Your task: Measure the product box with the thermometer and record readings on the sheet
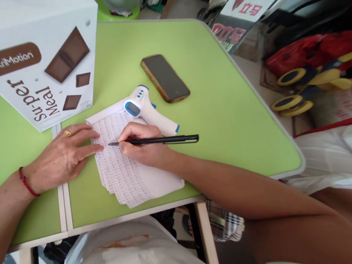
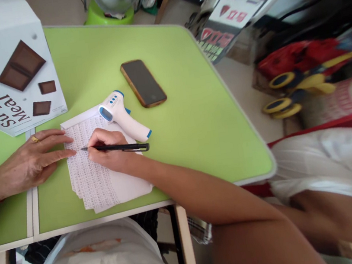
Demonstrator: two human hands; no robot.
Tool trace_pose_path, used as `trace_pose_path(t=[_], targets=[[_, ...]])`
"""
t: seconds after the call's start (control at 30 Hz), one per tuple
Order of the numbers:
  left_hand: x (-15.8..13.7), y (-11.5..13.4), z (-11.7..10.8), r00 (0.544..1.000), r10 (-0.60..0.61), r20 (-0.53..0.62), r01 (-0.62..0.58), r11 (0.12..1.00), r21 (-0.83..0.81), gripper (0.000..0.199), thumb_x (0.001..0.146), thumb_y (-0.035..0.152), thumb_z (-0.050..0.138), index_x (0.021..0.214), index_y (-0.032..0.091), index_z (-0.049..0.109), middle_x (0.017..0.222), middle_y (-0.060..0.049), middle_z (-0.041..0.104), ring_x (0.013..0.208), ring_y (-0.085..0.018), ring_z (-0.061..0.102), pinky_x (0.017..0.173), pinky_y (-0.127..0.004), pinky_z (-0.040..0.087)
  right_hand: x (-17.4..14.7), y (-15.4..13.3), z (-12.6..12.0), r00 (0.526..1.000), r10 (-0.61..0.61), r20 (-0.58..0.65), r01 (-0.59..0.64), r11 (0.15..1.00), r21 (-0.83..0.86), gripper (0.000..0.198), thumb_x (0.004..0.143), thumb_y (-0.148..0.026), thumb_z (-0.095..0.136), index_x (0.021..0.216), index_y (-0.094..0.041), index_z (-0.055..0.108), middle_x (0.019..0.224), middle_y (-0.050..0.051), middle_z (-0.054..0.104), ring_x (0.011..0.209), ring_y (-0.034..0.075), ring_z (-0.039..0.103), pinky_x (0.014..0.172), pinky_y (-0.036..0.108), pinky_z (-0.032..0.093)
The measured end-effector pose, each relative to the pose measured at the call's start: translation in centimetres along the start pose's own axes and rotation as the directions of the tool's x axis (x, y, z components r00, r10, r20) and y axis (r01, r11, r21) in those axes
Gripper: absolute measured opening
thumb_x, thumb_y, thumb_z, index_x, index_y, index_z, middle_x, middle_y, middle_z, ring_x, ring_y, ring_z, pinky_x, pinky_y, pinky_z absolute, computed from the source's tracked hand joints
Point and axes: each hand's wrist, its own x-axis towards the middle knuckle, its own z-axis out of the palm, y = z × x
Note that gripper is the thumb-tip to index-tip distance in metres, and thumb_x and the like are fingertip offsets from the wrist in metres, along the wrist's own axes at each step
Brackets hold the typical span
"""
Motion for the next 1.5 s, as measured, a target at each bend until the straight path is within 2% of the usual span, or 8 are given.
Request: trace_pose_path(t=[0.27,0.4,0.53,0.77,0.9,1.03,1.23,1.5], targets=[[-0.11,-0.06,0.13,1.0,-0.004,0.004,0.004,1.0,0.023,0.03,0.093,0.006,0.042,0.113,0.013,0.063,0.122,-0.014,0.061,0.123,-0.032,0.051,0.1,-0.051,0.05,0.06,-0.16,-0.12,0.999,0.036,0.006,-0.036,0.999,-0.022,0.009,0.068,-0.019,0.056,0.06,-0.02,0.052,0.052,-0.005,0.053,0.048,0.008,0.043,0.046,0.023,0.035],[-0.14,-0.08,0.12,1.0,-0.009,0.007,0.009,1.0,0.024,0.03,0.093,0.006,0.043,0.113,0.013,0.063,0.121,-0.014,0.062,0.123,-0.032,0.052,0.1,-0.05,0.051,0.03,-0.07,-0.2,1.0,0.003,0.027,-0.002,1.0,-0.014,0.01,0.068,-0.017,0.056,0.06,-0.02,0.051,0.052,-0.005,0.051,0.048,0.007,0.043,0.045,0.022,0.034],[-0.14,-0.11,0.08,1.0,-0.005,0.003,0.005,1.0,0.016,0.03,0.093,0.006,0.043,0.113,0.012,0.063,0.122,-0.015,0.062,0.123,-0.033,0.052,0.1,-0.051,0.051,0.02,0.09,-0.25,0.999,-0.032,-0.003,0.032,0.999,-0.017,0.011,0.069,-0.016,0.055,0.06,-0.02,0.05,0.052,-0.006,0.05,0.047,0.007,0.043,0.045,0.022,0.034],[-0.21,-0.1,0.02,0.999,-0.026,0.021,0.026,1.0,-0.006,0.033,0.093,0.006,0.042,0.117,0.015,0.062,0.124,-0.015,0.06,0.127,-0.031,0.049,0.101,-0.052,0.049,-0.18,-0.01,-0.21,0.995,-0.095,0.015,0.095,0.994,0.052,0.003,0.077,-0.019,0.057,0.08,-0.018,0.059,0.064,-0.004,0.058,0.052,0.007,0.049,0.048,0.022,0.04],[-0.24,-0.07,-0.15,0.998,-0.032,0.056,0.033,0.999,-0.016,0.035,0.093,0.005,0.042,0.118,0.017,0.063,0.127,-0.015,0.058,0.129,-0.03,0.047,0.104,-0.05,0.047,-0.34,-0.17,-0.21,0.999,-0.048,0.024,0.047,0.999,0.007,0.01,0.07,-0.013,0.056,0.078,-0.018,0.058,0.062,-0.005,0.057,0.051,0.007,0.047,0.047,0.021,0.038],[-0.29,-0.07,-0.22,0.998,-0.015,0.058,0.016,1.0,-0.015,0.036,0.093,0.004,0.041,0.118,0.017,0.063,0.127,-0.016,0.057,0.129,-0.031,0.047,0.103,-0.051,0.047,-0.3,-0.2,-0.25,0.999,0.006,0.041,-0.006,1.0,0.0,0.006,0.07,-0.017,0.057,0.076,-0.019,0.056,0.057,-0.006,0.055,0.048,0.007,0.045,0.045,0.021,0.036],[-0.35,-0.09,-0.16,0.998,-0.027,0.064,0.029,0.999,-0.017,0.036,0.093,0.004,0.041,0.118,0.017,0.064,0.128,-0.017,0.058,0.129,-0.031,0.047,0.104,-0.052,0.046,-0.25,-0.05,-0.31,0.995,-0.09,0.028,0.09,0.996,0.011,0.008,0.071,-0.014,0.056,0.077,-0.019,0.058,0.059,-0.006,0.055,0.048,0.007,0.045,0.047,0.021,0.038],[-0.24,-0.03,-0.13,0.998,-0.029,0.064,0.03,0.999,-0.011,0.036,0.093,0.005,0.042,0.118,0.018,0.064,0.127,-0.015,0.058,0.129,-0.03,0.049,0.104,-0.05,0.047,-0.29,-0.07,-0.17,0.997,-0.044,0.058,0.044,0.999,0.005,0.005,0.072,-0.016,0.06,0.068,-0.018,0.059,0.057,-0.005,0.056,0.05,0.007,0.045,0.046,0.021,0.036]])
